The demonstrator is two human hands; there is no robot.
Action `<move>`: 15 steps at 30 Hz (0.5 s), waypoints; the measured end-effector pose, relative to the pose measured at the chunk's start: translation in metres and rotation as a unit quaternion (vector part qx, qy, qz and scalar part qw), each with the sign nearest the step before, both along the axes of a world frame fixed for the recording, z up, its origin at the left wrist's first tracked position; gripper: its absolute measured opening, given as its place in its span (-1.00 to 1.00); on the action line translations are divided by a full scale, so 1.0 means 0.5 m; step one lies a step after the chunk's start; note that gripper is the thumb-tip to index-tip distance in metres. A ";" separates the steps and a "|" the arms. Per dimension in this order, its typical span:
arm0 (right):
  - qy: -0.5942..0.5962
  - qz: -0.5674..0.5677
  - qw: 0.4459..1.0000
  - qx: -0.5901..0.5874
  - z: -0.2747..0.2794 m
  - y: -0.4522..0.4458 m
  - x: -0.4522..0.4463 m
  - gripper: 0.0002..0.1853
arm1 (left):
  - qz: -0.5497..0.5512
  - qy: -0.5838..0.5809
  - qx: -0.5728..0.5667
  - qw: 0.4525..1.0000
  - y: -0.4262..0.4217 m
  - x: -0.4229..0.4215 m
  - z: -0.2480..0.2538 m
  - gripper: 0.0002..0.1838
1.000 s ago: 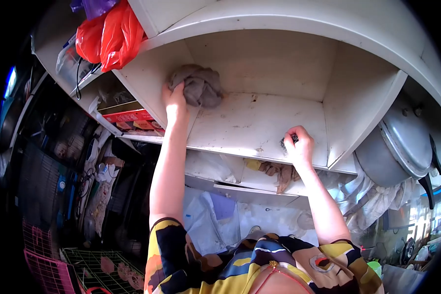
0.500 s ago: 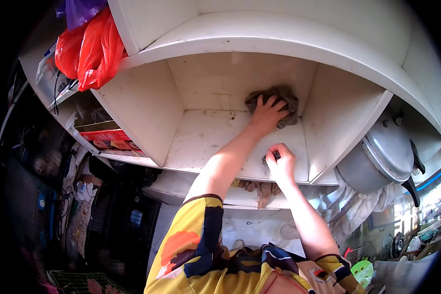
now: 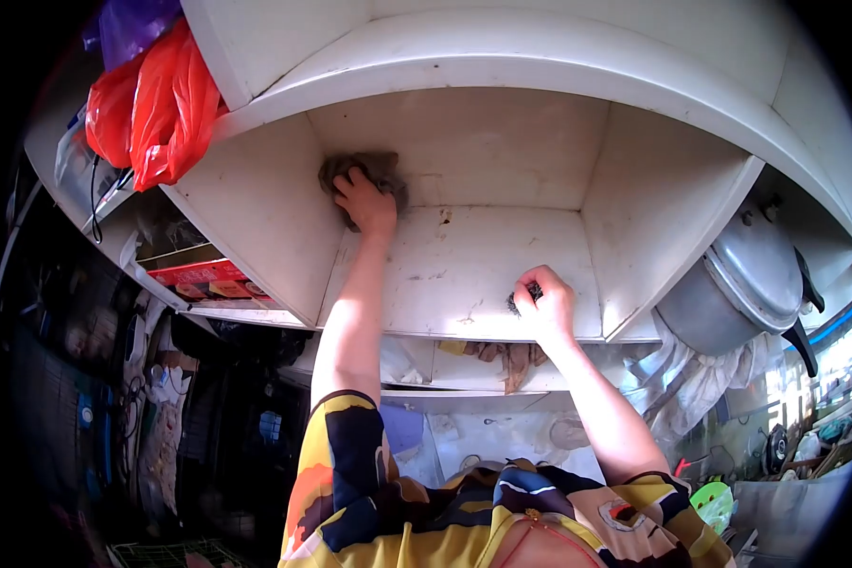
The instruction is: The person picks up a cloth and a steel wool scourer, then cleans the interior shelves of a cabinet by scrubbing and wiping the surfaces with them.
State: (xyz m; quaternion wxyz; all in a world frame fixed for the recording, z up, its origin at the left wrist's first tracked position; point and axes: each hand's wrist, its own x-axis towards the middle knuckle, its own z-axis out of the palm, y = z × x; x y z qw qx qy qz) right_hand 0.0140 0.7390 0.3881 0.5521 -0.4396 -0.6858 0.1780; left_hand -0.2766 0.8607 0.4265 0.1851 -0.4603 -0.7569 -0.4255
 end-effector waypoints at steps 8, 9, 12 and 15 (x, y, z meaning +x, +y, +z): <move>0.013 -0.002 1.000 -0.009 -0.003 0.002 0.004 -0.93 | -0.261 0.312 -0.016 0.913 0.014 0.337 0.056 -0.64; 0.010 -0.005 1.000 0.004 -0.003 0.003 0.004 -0.93 | -0.320 0.369 -0.025 0.872 0.025 0.357 0.044 -0.66; 0.001 -0.009 1.000 0.009 -0.006 0.003 0.004 -0.92 | -0.404 0.487 -0.008 0.774 0.059 0.396 0.025 -0.57; -0.008 -0.017 1.000 0.015 -0.004 0.003 0.007 -0.93 | -0.382 0.434 0.049 0.815 0.085 0.395 0.068 -0.52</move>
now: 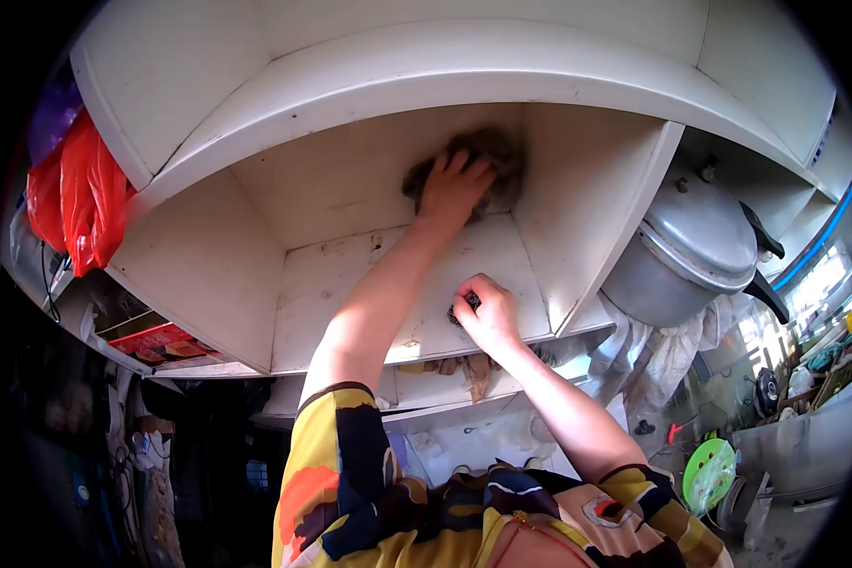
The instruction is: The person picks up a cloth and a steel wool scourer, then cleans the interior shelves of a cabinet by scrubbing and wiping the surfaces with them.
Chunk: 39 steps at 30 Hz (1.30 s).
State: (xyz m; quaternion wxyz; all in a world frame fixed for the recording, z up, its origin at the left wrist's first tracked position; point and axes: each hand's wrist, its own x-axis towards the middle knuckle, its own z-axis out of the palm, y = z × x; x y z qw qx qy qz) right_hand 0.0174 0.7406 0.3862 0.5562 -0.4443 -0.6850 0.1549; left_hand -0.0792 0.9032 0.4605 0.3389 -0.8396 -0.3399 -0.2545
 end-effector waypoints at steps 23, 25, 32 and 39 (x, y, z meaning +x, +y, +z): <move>0.043 0.019 0.999 0.003 0.009 -0.013 -0.002 -0.94 | -0.221 -0.664 -0.494 0.516 -0.010 0.112 0.020 -0.36; 0.053 0.028 0.998 -0.006 0.010 -0.016 -0.001 -0.95 | -0.365 -0.638 -0.463 0.496 -0.024 0.117 0.074 -0.27; 0.120 0.064 0.991 0.018 0.009 -0.026 0.012 -0.92 | -0.275 -0.412 -0.306 0.813 -0.044 0.123 0.037 -0.27; 0.154 0.098 0.983 0.021 0.030 -0.051 0.019 -0.91 | -0.065 -0.289 -0.548 0.783 -0.105 0.105 -0.066 -0.31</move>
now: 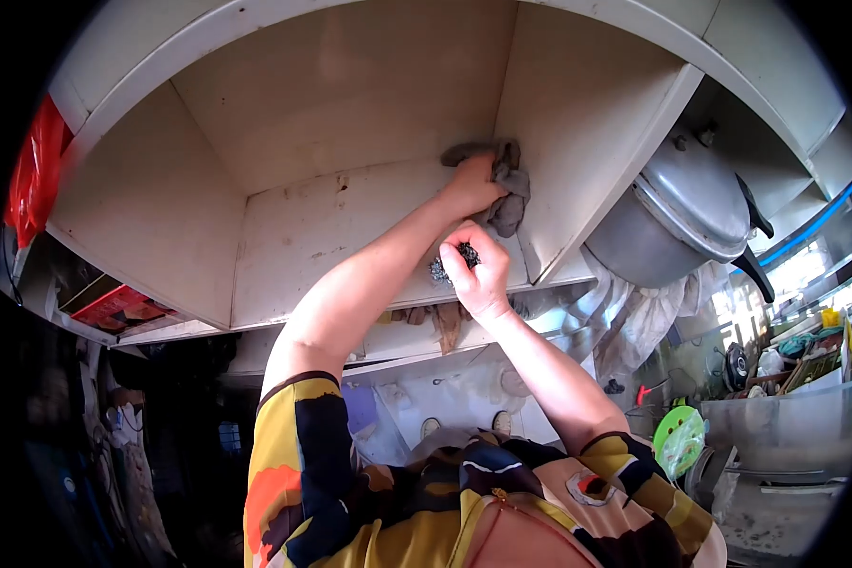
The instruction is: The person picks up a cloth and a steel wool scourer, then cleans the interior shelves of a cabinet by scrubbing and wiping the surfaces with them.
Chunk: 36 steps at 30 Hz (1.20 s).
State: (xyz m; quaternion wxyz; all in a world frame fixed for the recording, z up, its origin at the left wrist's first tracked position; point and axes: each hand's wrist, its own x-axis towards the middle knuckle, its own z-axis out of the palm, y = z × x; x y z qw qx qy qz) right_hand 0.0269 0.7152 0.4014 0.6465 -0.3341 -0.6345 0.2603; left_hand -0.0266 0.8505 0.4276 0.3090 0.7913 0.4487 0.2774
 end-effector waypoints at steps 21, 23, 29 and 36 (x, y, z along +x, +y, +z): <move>0.071 -0.042 0.986 0.143 0.126 -0.151 0.140 -0.89 | 0.011 -0.130 0.099 0.986 -0.238 0.031 -0.003 -0.57; 0.075 -0.045 0.984 0.154 0.137 -0.154 0.142 -0.89 | 0.035 -0.180 0.183 0.966 -0.247 0.053 -0.020 -0.47; 0.087 -0.082 0.977 0.174 0.154 -0.182 0.183 -0.87 | 0.055 -0.313 0.255 0.913 -0.134 0.067 0.060 -0.52; 0.106 -0.129 0.974 0.150 0.142 -0.195 0.239 -0.87 | 0.008 -0.349 0.378 0.858 -0.201 0.098 0.176 -0.53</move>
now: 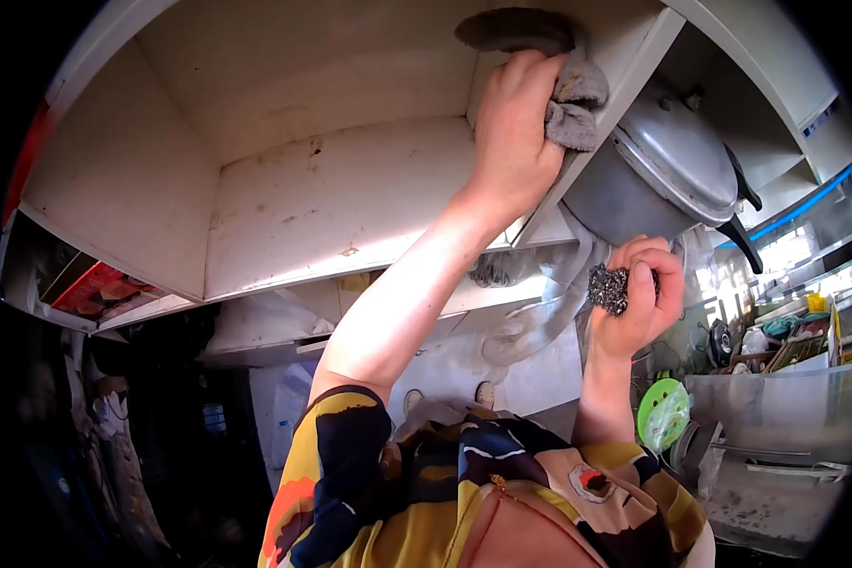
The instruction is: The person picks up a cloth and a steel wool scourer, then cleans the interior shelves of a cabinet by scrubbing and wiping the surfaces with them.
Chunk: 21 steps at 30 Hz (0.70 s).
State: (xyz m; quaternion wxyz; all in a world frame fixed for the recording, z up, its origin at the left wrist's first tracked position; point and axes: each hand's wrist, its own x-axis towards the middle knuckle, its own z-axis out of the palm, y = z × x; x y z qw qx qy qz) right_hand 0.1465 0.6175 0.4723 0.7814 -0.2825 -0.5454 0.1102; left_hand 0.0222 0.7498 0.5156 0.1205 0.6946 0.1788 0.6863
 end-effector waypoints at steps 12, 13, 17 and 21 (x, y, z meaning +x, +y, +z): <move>-0.012 0.087 0.996 0.013 0.017 0.046 -0.073 -0.88 | 0.148 0.279 -0.105 0.943 -0.062 -0.057 -0.190 -0.61; -0.022 0.093 0.995 0.019 0.020 0.046 -0.082 -0.89 | 0.162 0.281 -0.110 0.939 -0.044 -0.069 -0.187 -0.61; -0.039 0.105 0.993 0.021 0.026 0.046 -0.103 -0.90 | 0.266 0.490 -0.162 0.814 0.024 -0.140 -0.172 -0.69; -0.017 0.113 0.993 -0.018 0.007 0.049 -0.105 -0.92 | 0.381 0.534 -0.259 0.709 0.066 -0.321 -0.179 -0.67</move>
